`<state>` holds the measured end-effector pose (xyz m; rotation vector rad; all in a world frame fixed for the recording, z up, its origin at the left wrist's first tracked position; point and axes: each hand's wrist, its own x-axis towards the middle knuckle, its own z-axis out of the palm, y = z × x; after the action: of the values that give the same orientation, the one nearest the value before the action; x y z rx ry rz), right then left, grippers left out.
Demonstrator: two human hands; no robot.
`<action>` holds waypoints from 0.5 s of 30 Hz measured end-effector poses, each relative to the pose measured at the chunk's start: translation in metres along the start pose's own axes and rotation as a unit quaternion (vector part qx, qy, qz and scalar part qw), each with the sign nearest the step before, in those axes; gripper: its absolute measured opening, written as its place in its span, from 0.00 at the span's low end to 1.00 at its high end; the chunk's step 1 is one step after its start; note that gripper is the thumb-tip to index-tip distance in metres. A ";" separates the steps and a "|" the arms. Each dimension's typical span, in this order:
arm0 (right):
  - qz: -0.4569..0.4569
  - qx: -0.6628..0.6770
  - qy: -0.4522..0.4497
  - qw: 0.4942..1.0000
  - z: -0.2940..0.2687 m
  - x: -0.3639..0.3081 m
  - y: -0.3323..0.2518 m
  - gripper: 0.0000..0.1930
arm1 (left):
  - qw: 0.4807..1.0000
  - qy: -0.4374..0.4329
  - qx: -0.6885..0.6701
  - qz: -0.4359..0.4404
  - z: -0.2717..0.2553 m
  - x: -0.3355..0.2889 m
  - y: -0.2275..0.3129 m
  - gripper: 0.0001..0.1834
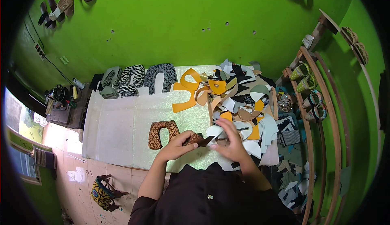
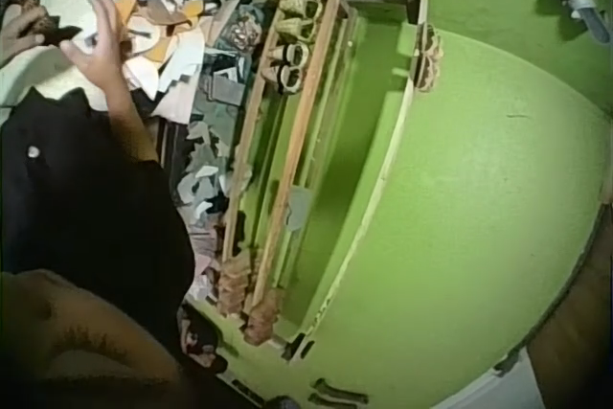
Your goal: Sorting and organizing various cut fabric pieces by pattern and shape on a work table.
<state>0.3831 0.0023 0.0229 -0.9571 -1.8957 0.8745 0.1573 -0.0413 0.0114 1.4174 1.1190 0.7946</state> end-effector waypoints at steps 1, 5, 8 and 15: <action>0.000 0.011 -0.032 0.999 0.009 0.003 -0.006 0.25 | 1.000 -0.005 0.006 0.016 0.001 -0.001 0.003 0.16; 0.134 0.041 -0.210 0.968 0.027 0.007 0.002 0.13 | 0.990 0.043 0.031 0.129 -0.009 -0.008 0.003 0.22; 0.112 0.068 -0.106 0.986 0.042 0.003 0.007 0.07 | 0.980 0.176 -0.017 0.097 -0.020 -0.017 -0.009 0.15; 0.236 0.285 -0.054 0.927 0.071 -0.001 0.011 0.08 | 0.895 0.419 -0.149 -0.023 -0.067 -0.049 -0.046 0.12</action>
<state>0.3244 -0.0083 -0.0163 -1.0149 -1.3651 1.6814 0.0702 -0.0664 -0.0162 0.7679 1.5700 1.5468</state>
